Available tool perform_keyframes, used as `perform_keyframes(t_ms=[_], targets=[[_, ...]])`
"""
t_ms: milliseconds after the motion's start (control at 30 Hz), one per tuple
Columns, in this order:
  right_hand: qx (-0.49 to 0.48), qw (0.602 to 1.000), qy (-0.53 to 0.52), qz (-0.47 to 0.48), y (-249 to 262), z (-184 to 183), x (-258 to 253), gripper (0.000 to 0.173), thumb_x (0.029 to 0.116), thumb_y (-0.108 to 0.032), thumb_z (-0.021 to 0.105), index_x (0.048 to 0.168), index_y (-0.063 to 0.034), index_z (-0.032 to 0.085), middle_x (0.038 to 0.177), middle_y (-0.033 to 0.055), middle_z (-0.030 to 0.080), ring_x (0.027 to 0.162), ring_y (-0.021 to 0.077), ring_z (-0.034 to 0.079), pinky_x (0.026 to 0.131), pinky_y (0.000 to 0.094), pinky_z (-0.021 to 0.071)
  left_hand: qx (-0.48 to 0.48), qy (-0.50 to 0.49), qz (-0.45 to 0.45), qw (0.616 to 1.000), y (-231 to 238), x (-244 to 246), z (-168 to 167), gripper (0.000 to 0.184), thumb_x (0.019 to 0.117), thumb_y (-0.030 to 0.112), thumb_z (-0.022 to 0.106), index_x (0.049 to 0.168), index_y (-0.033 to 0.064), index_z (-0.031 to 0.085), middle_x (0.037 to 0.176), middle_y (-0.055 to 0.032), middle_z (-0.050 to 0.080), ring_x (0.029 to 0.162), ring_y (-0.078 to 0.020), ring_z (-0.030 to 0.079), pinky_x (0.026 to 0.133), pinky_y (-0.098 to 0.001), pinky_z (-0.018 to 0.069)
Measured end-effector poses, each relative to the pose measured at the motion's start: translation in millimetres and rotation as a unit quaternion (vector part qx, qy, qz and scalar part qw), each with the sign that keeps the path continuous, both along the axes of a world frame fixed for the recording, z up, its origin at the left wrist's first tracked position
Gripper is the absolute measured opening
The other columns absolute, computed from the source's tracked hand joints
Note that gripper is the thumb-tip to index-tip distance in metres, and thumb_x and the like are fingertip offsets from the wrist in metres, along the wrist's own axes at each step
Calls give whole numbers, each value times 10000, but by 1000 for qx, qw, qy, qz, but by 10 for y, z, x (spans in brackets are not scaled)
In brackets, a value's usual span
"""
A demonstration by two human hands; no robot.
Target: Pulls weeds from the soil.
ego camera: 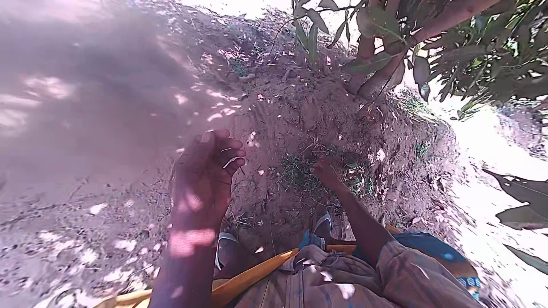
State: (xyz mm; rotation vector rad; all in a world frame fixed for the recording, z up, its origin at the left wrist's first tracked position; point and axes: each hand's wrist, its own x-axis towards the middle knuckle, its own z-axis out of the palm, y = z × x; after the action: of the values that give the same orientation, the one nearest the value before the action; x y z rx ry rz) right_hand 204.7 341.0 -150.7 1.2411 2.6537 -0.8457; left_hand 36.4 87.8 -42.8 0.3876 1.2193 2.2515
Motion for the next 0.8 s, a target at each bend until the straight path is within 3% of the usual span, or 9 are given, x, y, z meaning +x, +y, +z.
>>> perform_keyframes(t_ms=[133,233,333,400,467,567,633,700,800], targets=[[-94,984,-120,92,-94,-54,11,456,1084,-340,471,1219,64,635,1265,275,612,1194,386,577,1036,555,407,-3,-39,-1,999,110,37,-21,374,1120,220,280,1015,155,633,875,41,695,785,-64,683,711,-207,577],[-169,967,-138,134,-137,26,30,415,1092,-298,469,1187,73,629,1166,256,619,1055,342,588,955,527,429,-13,-35,-9,999,152,70,-41,367,1122,224,292,1015,160,636,885,46,700,792,-65,687,713,-207,579],[-136,988,-49,49,-59,69,81,370,1090,-248,478,1086,58,684,1032,189,682,949,255,627,905,446,468,-28,-27,-13,999,175,94,-62,373,1122,233,285,1016,179,638,884,60,699,802,-59,688,721,-203,577],[-81,996,21,-39,13,82,124,345,1083,-240,506,1087,61,674,1007,224,681,960,334,649,895,530,484,-42,-22,-10,999,199,113,-61,387,1123,234,267,1002,193,633,875,73,708,799,-52,695,718,-199,581],[-34,994,55,-82,46,89,163,366,1076,-265,524,1247,28,662,1187,249,672,1115,399,639,970,600,472,-54,-13,-15,998,231,139,-65,398,1122,234,251,1010,195,631,877,76,702,805,-46,690,719,-193,574],[-10,996,80,-25,10,-99,186,351,1044,-281,585,1252,-11,672,1526,221,470,1420,403,432,1145,587,352,-63,-11,-35,997,310,193,-77,412,1118,225,241,1007,192,636,883,70,703,813,-48,689,732,-196,578],[-23,998,40,30,-85,-247,172,386,1039,-300,589,1305,-29,660,1607,220,363,1498,414,306,1201,569,267,-57,-9,-50,997,361,229,-102,393,1119,217,255,1024,173,634,896,54,702,820,-57,691,744,-207,583],[-46,996,-22,67,-159,-359,174,439,1050,-301,549,1366,-5,618,1545,229,449,1475,399,350,1213,572,221,-55,-8,-59,997,402,267,-110,371,1118,205,278,1038,143,635,903,29,706,818,-72,699,740,-216,593],[-74,997,29,-3,-175,-224,186,361,1073,-219,493,1279,22,665,1309,241,633,1269,376,573,1101,539,405,-67,1,-60,996,421,303,-72,358,1119,206,288,1036,144,630,903,26,706,825,-76,700,751,-219,592]])
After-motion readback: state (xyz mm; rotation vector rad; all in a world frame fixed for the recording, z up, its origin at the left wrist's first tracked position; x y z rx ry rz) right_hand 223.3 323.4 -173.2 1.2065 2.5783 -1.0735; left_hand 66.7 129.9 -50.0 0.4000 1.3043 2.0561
